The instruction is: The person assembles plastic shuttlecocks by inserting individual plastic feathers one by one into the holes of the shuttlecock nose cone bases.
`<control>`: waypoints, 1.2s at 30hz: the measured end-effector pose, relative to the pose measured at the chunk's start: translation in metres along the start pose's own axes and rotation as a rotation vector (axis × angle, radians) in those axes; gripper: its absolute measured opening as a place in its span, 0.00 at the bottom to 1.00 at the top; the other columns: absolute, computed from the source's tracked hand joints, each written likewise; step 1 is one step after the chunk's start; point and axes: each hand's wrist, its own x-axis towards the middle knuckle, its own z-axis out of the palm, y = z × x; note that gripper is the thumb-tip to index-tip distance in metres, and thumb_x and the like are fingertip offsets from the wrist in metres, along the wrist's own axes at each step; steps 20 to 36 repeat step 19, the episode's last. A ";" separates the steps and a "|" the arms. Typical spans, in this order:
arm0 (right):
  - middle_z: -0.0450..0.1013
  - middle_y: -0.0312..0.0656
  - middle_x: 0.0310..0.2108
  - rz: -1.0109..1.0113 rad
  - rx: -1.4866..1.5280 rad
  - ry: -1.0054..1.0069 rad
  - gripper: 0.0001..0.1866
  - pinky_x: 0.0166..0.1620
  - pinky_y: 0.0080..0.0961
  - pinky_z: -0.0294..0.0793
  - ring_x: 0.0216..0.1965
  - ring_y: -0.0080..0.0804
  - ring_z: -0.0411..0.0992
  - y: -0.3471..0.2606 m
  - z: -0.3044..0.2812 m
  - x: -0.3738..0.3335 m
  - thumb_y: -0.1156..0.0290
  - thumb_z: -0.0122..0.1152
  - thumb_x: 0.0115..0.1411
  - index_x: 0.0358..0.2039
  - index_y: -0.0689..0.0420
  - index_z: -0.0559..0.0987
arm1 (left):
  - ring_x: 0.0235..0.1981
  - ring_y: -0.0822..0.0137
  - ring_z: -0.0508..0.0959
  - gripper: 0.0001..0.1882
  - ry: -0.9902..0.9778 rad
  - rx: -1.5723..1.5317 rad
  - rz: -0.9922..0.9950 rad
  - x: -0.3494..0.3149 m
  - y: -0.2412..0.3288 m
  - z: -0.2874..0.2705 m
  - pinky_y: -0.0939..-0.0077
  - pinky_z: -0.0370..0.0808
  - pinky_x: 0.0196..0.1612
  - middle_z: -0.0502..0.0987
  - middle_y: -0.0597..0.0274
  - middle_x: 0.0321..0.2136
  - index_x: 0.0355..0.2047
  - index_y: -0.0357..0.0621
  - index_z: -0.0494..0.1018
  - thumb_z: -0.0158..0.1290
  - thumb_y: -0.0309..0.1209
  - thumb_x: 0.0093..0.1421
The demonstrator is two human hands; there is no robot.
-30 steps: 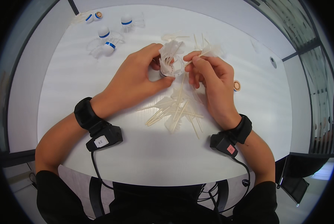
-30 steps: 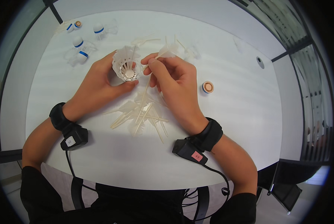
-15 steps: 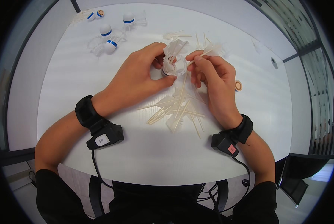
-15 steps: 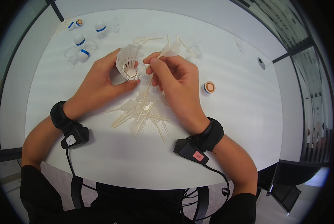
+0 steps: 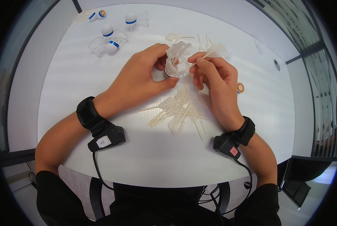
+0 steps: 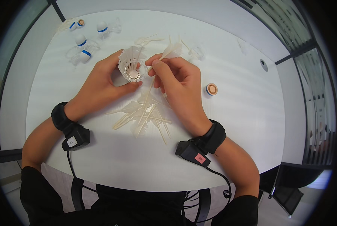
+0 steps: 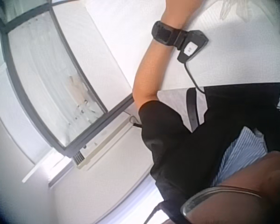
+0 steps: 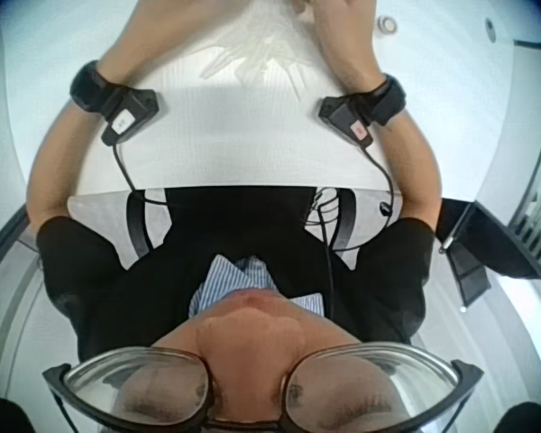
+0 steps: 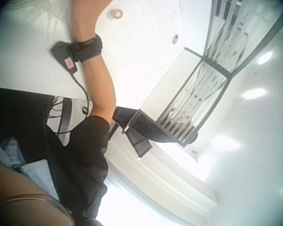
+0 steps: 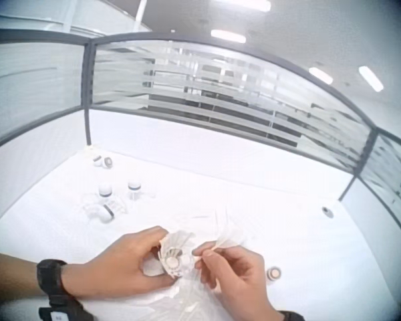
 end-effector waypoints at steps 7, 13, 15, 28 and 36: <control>0.79 0.41 0.37 -0.010 -0.004 -0.002 0.10 0.27 0.15 0.66 0.27 0.18 0.72 0.000 0.002 0.000 0.71 0.58 0.67 0.36 0.66 0.82 | 0.34 0.60 0.73 0.21 0.007 -0.025 0.005 -0.001 0.001 -0.001 0.69 0.73 0.42 0.73 0.55 0.31 0.42 0.34 0.70 0.65 0.30 0.52; 0.79 0.41 0.37 0.010 -0.022 0.007 0.10 0.28 0.17 0.66 0.27 0.20 0.71 -0.001 0.000 -0.001 0.71 0.57 0.67 0.36 0.66 0.82 | 0.43 0.69 0.76 0.21 -0.101 0.049 -0.118 0.001 0.010 -0.005 0.74 0.72 0.54 0.77 0.60 0.40 0.49 0.35 0.72 0.63 0.24 0.56; 0.78 0.41 0.37 0.004 -0.041 -0.008 0.11 0.29 0.19 0.66 0.26 0.22 0.70 -0.002 0.001 -0.001 0.70 0.56 0.68 0.36 0.65 0.81 | 0.43 0.70 0.76 0.21 -0.096 0.050 -0.107 0.000 0.010 -0.006 0.74 0.71 0.54 0.77 0.60 0.40 0.49 0.36 0.72 0.63 0.24 0.56; 0.78 0.41 0.38 0.006 -0.040 -0.005 0.11 0.30 0.19 0.66 0.26 0.22 0.70 -0.002 0.002 -0.001 0.70 0.56 0.68 0.37 0.65 0.82 | 0.43 0.69 0.76 0.21 -0.086 0.042 -0.099 0.000 0.010 -0.007 0.73 0.72 0.54 0.77 0.60 0.40 0.49 0.36 0.72 0.63 0.25 0.56; 0.78 0.41 0.38 0.006 -0.040 -0.005 0.11 0.30 0.19 0.66 0.26 0.22 0.70 -0.002 0.002 -0.001 0.70 0.56 0.68 0.37 0.65 0.82 | 0.43 0.69 0.76 0.21 -0.086 0.042 -0.099 0.000 0.010 -0.007 0.73 0.72 0.54 0.77 0.60 0.40 0.49 0.36 0.72 0.63 0.25 0.56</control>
